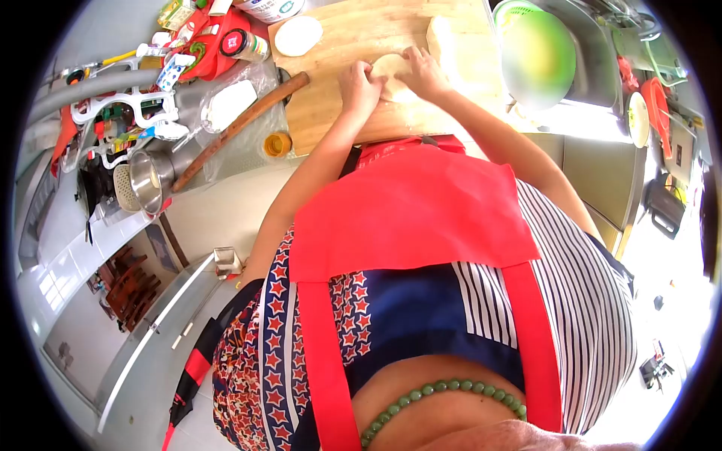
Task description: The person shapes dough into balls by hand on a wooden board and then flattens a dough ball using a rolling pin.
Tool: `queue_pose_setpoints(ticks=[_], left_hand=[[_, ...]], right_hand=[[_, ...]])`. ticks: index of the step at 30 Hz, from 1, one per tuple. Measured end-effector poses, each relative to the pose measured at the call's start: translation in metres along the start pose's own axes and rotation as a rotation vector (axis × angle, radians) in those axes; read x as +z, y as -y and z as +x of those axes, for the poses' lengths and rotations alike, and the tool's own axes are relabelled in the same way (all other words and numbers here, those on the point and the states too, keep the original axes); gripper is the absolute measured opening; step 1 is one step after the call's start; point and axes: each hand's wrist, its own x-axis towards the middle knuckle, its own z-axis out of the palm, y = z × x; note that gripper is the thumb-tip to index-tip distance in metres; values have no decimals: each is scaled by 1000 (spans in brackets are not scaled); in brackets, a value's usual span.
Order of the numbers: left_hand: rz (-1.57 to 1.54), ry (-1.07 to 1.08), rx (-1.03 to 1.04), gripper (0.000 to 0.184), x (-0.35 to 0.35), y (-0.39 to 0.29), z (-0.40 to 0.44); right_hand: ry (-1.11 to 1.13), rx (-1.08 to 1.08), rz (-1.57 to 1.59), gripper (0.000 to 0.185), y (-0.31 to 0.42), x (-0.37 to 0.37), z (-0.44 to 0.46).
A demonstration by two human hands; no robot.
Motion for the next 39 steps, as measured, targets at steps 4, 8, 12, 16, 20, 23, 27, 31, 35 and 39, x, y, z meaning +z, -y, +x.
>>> queue_pose_setpoints(ticks=[4,8,12,16,20,23,27,31,35,39], left_hand=[[-200,66,-92,33,-5,-11,-19],[-203,106,-69,45,7,-27,16],[101,-15,128,57,23,-8,48],[38,89,181,47,21,-4,48],[-121,241,135,36,11,3,30],[-352,163,124,28,-5,9,17],[-105,149,-45,30,-24,24,-7],[-102,196,-114,29,-17,10,-23],[-156,204,-85,25,-9,2,9],[-49,-153,329,33,-20,-15,12]], right_hand=[[-94,-149,174,38,12,-13,-37],[-173,-53,140,39,-32,-7,-9],[-123,-186,-78,50,-19,-30,16],[-25,-214,-251,65,-22,5,0],[-151,-250,-265,66,-6,29,-56],[4,-115,-74,60,0,23,-77],[-106,-20,95,53,-6,4,-63],[64,220,438,45,-4,0,-51],[-23,290,406,44,-8,4,-54],[-163,-126,61,51,11,-5,-51]])
